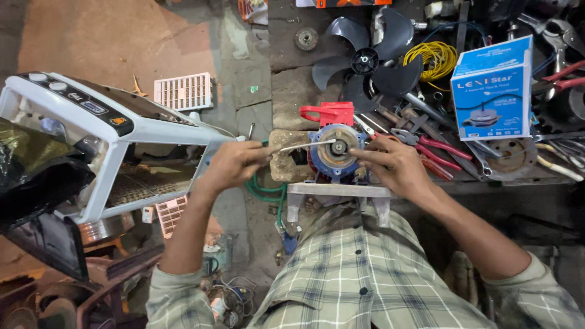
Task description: The person works on a small electrical motor clamped in a vise, using a screwdriver to adjust internal components. They repeatedly insert and remove a small metal piece, then use pliers to manipulate parts inside the motor housing.
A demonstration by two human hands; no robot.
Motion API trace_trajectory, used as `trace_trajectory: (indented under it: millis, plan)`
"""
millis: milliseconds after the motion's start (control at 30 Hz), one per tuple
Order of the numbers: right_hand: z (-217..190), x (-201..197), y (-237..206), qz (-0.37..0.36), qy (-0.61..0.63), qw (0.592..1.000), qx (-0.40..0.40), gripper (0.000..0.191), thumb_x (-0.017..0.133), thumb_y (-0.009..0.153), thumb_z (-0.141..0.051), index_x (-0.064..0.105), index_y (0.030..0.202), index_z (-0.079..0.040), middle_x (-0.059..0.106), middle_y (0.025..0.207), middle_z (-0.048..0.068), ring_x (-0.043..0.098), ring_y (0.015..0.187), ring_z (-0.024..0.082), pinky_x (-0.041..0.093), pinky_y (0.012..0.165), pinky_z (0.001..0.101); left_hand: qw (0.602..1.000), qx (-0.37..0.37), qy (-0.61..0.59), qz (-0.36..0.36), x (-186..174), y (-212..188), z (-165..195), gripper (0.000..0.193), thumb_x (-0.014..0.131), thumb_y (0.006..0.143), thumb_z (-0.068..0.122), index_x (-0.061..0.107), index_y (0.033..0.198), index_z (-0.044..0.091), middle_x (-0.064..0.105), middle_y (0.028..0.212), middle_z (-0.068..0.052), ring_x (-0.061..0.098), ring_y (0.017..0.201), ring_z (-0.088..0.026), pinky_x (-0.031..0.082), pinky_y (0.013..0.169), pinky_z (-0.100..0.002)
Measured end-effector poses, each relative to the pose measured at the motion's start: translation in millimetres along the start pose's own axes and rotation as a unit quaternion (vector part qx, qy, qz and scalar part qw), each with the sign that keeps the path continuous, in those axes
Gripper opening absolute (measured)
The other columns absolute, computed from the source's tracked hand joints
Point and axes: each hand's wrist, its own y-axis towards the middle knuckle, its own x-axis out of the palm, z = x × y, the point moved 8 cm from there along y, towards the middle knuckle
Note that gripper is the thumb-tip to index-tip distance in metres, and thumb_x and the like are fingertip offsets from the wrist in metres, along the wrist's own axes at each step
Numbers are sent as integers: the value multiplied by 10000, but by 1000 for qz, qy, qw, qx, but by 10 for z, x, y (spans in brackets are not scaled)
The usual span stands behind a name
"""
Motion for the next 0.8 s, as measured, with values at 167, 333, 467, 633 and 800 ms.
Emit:
trace_trajectory:
  millis: [167, 333, 467, 633, 800]
  plan:
    - [-57, -25, -26, 60, -35, 995, -76, 484, 757, 755, -7, 750, 1218, -147, 711, 998, 102, 688, 944, 290, 555, 857, 408, 996, -43, -56, 45, 183, -64, -37, 274, 752, 849, 87, 751, 1123, 89, 689, 883, -110, 681, 734, -318, 518, 623, -399]
    - [22, 56, -19, 63, -17, 994, -85, 469, 781, 775, -12, 758, 1225, -140, 716, 978, 99, 689, 888, 265, 555, 788, 381, 994, -53, -58, 72, 246, -152, -76, 215, 759, 873, 71, 757, 1088, 62, 677, 854, -131, 663, 728, -317, 514, 642, -387]
    - [66, 106, -30, 90, 22, 992, -80, 441, 798, 804, -18, 757, 1227, -136, 724, 994, 95, 699, 878, 234, 552, 766, 358, 990, -35, -110, 82, 363, -153, -36, 235, 734, 890, 44, 742, 1124, 35, 690, 880, -138, 676, 747, -282, 522, 661, -370]
    - [151, 163, -50, 133, 61, 988, -42, 394, 797, 835, -24, 750, 1217, -111, 711, 1018, 111, 686, 896, 241, 544, 778, 348, 975, -54, -184, 108, 415, -151, -28, 292, 690, 889, 23, 725, 1178, 11, 713, 921, -140, 685, 766, -234, 534, 687, -345]
    - [232, 116, -23, 136, 79, 988, 5, 382, 781, 849, -44, 744, 1227, -85, 721, 1024, 99, 689, 896, 214, 538, 780, 341, 978, -100, -145, 111, 408, -187, -91, 201, 712, 924, 53, 742, 1116, 1, 633, 789, -141, 609, 671, -223, 484, 636, -339]
